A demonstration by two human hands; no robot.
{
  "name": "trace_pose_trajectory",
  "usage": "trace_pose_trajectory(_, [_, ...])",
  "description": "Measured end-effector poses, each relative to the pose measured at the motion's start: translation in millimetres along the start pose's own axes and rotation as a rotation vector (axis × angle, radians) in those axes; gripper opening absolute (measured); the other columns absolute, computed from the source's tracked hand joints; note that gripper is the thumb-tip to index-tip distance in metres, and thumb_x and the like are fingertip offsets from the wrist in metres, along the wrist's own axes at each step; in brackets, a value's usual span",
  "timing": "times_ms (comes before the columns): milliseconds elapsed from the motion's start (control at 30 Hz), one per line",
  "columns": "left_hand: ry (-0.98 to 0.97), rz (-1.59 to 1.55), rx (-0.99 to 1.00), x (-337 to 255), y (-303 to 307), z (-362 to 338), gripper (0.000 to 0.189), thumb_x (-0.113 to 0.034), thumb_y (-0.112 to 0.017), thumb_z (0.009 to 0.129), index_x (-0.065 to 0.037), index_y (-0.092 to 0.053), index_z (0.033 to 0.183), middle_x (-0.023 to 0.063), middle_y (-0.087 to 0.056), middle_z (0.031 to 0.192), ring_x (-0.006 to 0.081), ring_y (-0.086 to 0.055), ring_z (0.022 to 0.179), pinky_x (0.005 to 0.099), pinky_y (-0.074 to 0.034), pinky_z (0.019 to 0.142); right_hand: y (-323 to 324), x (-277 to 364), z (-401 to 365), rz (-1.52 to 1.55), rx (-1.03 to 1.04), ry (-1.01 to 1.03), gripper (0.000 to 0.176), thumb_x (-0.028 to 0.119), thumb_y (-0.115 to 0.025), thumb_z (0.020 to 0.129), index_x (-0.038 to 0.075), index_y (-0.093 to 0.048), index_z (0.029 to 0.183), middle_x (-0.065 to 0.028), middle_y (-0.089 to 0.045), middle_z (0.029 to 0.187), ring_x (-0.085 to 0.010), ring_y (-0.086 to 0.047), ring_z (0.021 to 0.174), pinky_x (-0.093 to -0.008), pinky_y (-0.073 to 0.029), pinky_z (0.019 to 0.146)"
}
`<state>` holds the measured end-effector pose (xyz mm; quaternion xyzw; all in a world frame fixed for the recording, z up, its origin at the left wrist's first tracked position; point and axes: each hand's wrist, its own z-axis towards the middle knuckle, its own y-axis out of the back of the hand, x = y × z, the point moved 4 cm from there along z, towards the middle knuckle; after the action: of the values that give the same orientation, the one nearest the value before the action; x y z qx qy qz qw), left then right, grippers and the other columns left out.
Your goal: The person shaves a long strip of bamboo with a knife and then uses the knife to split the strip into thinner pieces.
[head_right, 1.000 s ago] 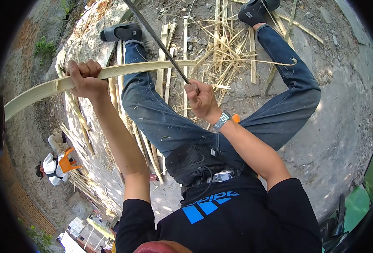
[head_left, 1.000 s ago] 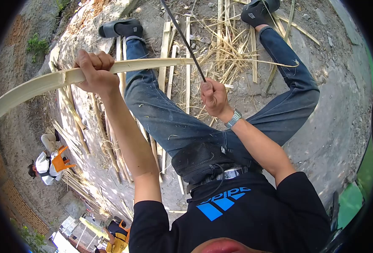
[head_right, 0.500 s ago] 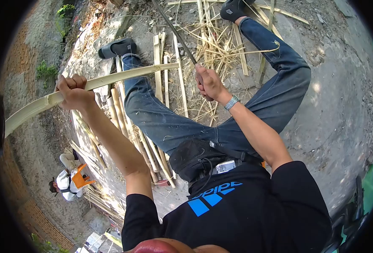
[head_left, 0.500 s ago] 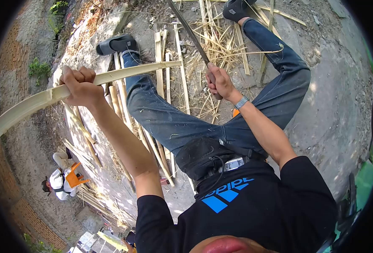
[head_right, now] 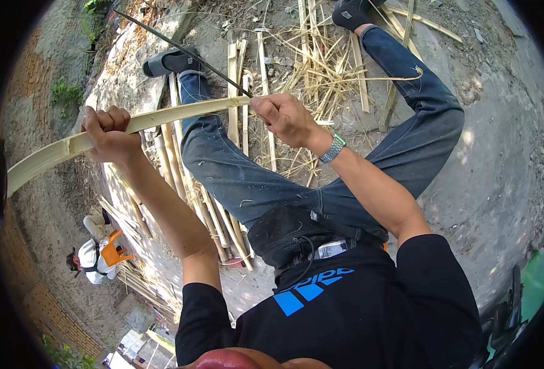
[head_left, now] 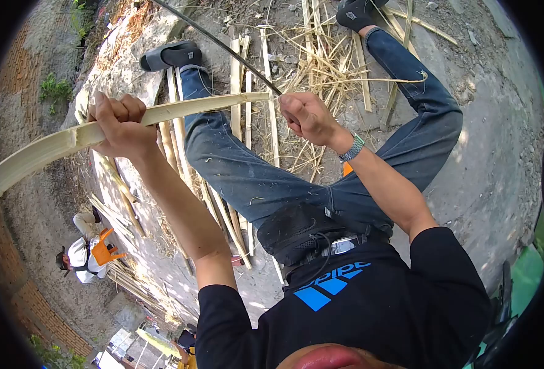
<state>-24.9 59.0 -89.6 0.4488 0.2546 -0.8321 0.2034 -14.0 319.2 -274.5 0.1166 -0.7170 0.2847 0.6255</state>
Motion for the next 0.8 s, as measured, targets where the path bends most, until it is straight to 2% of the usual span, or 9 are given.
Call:
trace_pose_trajectory(67, [0.015, -0.004, 0.072, 14, 1, -4, 0.044, -0.007, -0.053, 0.099, -0.017, -0.027, 0.064, -0.0052, -0.02, 0.05, 0.0063, -0.013, 0.039, 0.0276, -0.015, 0.035, 2, -1, 0, -0.012, 0.015, -0.004, 0.056, 0.054, -0.047, 0.102, 0.007, -0.048, 0.071, 0.0026, -0.04, 0.057, -0.0056, -0.04, 0.047, -0.0235, -0.035, 0.043])
trace_pose_trajectory(133, [0.023, -0.005, 0.087, 20, 7, -4, 0.043, -0.009, -0.052, 0.099, -0.018, -0.027, 0.064, -0.0051, -0.019, 0.051, 0.0068, -0.013, 0.04, 0.0281, -0.015, 0.037, 5, -7, 1, -0.196, -0.041, 0.003, 0.083, 0.078, -0.035, 0.095, 0.003, -0.068, 0.081, 0.0011, -0.045, 0.055, -0.011, -0.047, 0.052, -0.0337, -0.04, 0.049])
trace_pose_trajectory(167, [0.045, 0.009, 0.096, 20, 7, -5, 0.042, -0.01, -0.051, 0.098, -0.018, -0.027, 0.064, -0.005, -0.018, 0.051, 0.0072, -0.013, 0.042, 0.0287, -0.014, 0.04, 5, -2, 2, -0.193, -0.051, 0.008, 0.083, 0.078, -0.035, 0.095, 0.003, -0.068, 0.081, 0.0011, -0.045, 0.055, -0.011, -0.047, 0.052, -0.0337, -0.04, 0.049])
trace_pose_trajectory(233, [0.068, 0.01, 0.111, 17, 6, -4, 0.045, -0.012, -0.051, 0.099, -0.019, -0.024, 0.063, -0.0053, -0.018, 0.051, 0.0073, -0.013, 0.042, 0.0288, -0.014, 0.04, 3, 19, -1, -0.098, -0.061, 0.069, 0.054, 0.052, -0.049, 0.102, 0.007, -0.049, 0.072, 0.0026, -0.042, 0.058, -0.0055, -0.042, 0.049, -0.0233, -0.036, 0.043])
trace_pose_trajectory(533, [0.094, -0.158, 0.233, 19, 3, 2, 0.044, -0.007, -0.052, 0.098, -0.018, -0.027, 0.064, -0.0046, -0.019, 0.051, 0.0067, -0.011, 0.041, 0.0286, -0.013, 0.037, -3, 53, 1, 0.084, -0.027, 0.094, 0.055, 0.052, -0.048, 0.103, 0.006, -0.05, 0.073, 0.0018, -0.039, 0.058, -0.0053, -0.039, 0.048, -0.0224, -0.033, 0.042])
trace_pose_trajectory(633, [0.126, -0.207, 0.296, 26, 1, 13, 0.042, -0.006, -0.053, 0.097, -0.016, -0.029, 0.065, -0.0043, -0.019, 0.052, 0.0072, -0.012, 0.043, 0.0294, -0.014, 0.039, -13, 54, -2, 0.022, -0.054, 0.07, 0.069, 0.07, -0.042, 0.098, 0.004, -0.057, 0.08, 0.0043, -0.041, 0.058, -0.0043, -0.044, 0.051, -0.0221, -0.035, 0.045])
trace_pose_trajectory(700, [0.129, -0.202, 0.276, 29, -4, 18, 0.04, -0.006, -0.053, 0.097, -0.015, -0.029, 0.065, -0.0043, -0.019, 0.053, 0.0072, -0.013, 0.043, 0.0294, -0.014, 0.039, -24, 30, -7, 0.129, -0.154, 0.143, 0.069, 0.069, -0.042, 0.099, 0.006, -0.051, 0.072, 0.0038, -0.04, 0.056, -0.0073, -0.042, 0.05, -0.0256, -0.037, 0.045])
trace_pose_trajectory(767, [0.127, -0.186, 0.279, 30, -9, 20, 0.04, -0.006, -0.053, 0.097, -0.015, -0.03, 0.065, -0.0043, -0.019, 0.053, 0.0072, -0.013, 0.042, 0.0295, -0.014, 0.039, -29, -66, -17, -0.137, -0.216, 0.2, 0.072, 0.069, -0.043, 0.098, 0.005, -0.052, 0.067, 0.002, -0.043, 0.056, -0.0116, -0.043, 0.049, -0.0317, -0.04, 0.047])
trace_pose_trajectory(800, [0.121, -0.181, 0.284, 31, -14, 22, 0.04, -0.006, -0.053, 0.097, -0.015, -0.03, 0.066, -0.0043, -0.019, 0.053, 0.0073, -0.013, 0.042, 0.0296, -0.014, 0.038, -29, -120, -24, -0.23, -0.167, -0.153, 0.072, 0.069, -0.043, 0.098, 0.005, -0.051, 0.065, 0.0003, -0.045, 0.056, -0.0136, -0.043, 0.048, -0.0347, -0.041, 0.046])
